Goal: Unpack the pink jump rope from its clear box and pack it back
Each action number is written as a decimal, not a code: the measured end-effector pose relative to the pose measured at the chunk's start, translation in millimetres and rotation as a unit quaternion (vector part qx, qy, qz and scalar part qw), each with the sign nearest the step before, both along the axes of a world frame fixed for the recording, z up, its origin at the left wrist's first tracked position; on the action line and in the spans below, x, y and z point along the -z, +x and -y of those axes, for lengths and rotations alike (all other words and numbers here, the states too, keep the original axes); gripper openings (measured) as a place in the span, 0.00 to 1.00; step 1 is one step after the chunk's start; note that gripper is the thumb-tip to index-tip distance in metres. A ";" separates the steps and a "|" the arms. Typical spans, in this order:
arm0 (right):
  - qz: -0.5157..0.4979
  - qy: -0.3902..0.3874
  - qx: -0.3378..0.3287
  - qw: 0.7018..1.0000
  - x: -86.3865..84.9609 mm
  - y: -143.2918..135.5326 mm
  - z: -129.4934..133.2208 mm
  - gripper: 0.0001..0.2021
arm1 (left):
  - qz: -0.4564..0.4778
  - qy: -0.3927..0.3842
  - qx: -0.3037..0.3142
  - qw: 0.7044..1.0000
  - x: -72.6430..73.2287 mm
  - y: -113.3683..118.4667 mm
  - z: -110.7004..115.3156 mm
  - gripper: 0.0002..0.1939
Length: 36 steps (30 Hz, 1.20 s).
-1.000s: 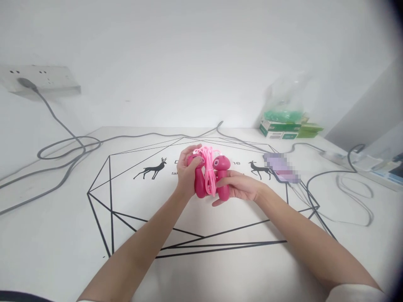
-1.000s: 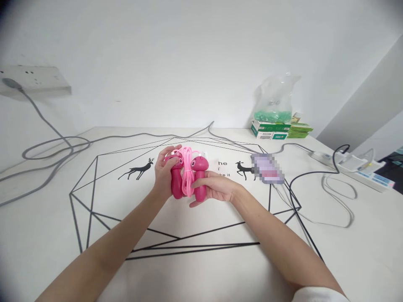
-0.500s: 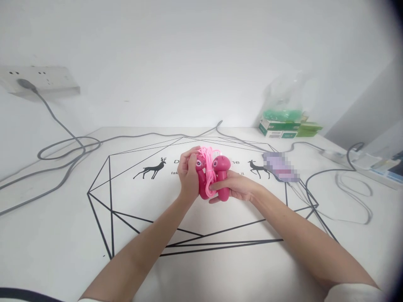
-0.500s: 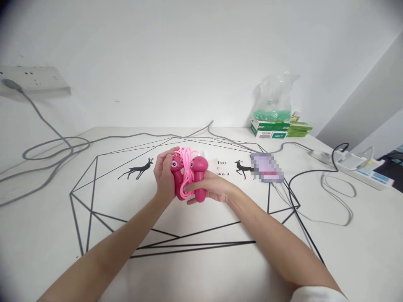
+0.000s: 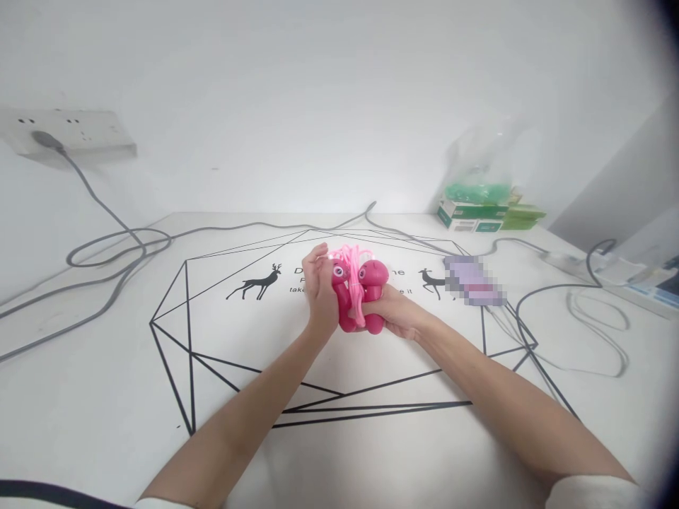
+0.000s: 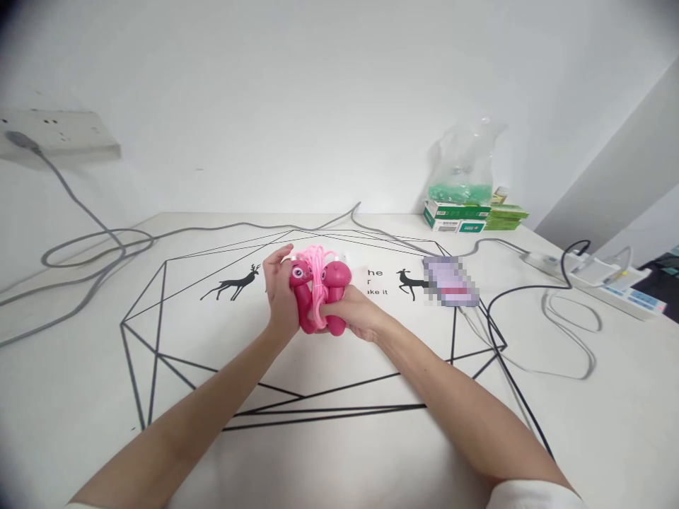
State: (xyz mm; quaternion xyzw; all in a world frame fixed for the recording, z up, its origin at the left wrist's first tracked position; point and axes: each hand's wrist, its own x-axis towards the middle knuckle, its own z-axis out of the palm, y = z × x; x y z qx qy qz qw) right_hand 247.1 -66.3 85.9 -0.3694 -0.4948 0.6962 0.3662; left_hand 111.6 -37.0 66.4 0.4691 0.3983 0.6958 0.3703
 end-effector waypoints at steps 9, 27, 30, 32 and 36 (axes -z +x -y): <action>-0.042 -0.044 0.023 0.998 0.3 10.2 -6.4 0.12 | -0.014 -0.061 0.112 0.992 -11.7 -2.4 0.5 0.16; -0.018 -0.031 -0.046 0.998 -5.3 5.9 1.2 0.15 | 0.120 0.002 0.015 0.993 -10.3 6.4 7.1 0.09; -0.033 -0.026 -0.025 0.999 -2.4 2.5 1.1 0.16 | 0.114 -0.019 0.038 0.993 -7.6 5.1 4.5 0.09; -0.036 -0.023 -0.019 0.999 -1.8 1.9 0.7 0.15 | 0.107 -0.035 0.061 0.992 -7.5 3.9 3.1 0.10; -0.021 -0.024 -0.005 0.999 -5.9 6.5 -1.1 0.13 | 0.090 -0.043 0.112 0.989 -13.2 -0.5 1.6 0.14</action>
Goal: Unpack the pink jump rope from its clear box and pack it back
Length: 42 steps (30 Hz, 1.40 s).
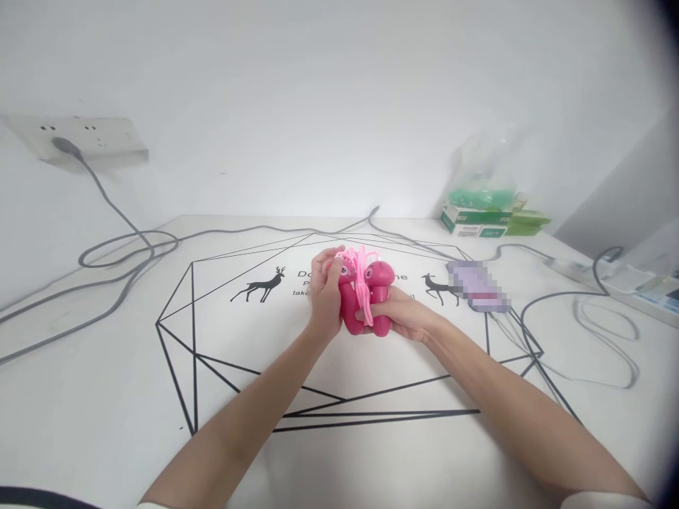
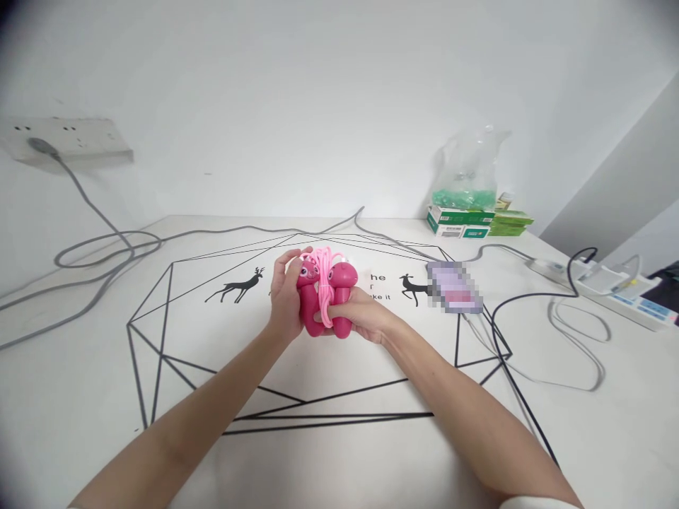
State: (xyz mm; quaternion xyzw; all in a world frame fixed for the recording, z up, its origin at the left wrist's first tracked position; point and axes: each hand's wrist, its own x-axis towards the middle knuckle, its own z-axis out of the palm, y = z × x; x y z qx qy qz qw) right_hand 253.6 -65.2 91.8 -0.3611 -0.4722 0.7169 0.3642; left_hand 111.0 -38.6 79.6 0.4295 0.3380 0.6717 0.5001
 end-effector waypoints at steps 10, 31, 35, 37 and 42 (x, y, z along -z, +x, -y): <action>0.005 -0.015 -0.028 0.999 -8.7 11.4 -3.1 0.17 | -0.105 -0.100 0.220 0.965 -25.8 -29.4 -9.8 0.36; 0.086 -0.038 -0.175 0.980 -13.1 16.5 -19.0 0.19 | -0.272 -0.103 0.288 0.912 -32.4 -56.7 -19.6 0.33; 0.109 -0.036 -0.209 0.971 -18.8 19.5 -30.1 0.22 | -0.264 -0.112 0.278 0.917 -29.8 -54.6 -20.4 0.29; 0.122 -0.029 -0.225 0.966 -20.2 20.7 -35.5 0.22 | -0.257 -0.113 0.280 0.918 -29.2 -53.8 -20.4 0.27; 0.167 -0.015 -0.216 0.962 -24.8 24.3 -45.6 0.15 | -0.212 -0.113 0.269 0.933 -24.8 -52.3 -21.7 0.25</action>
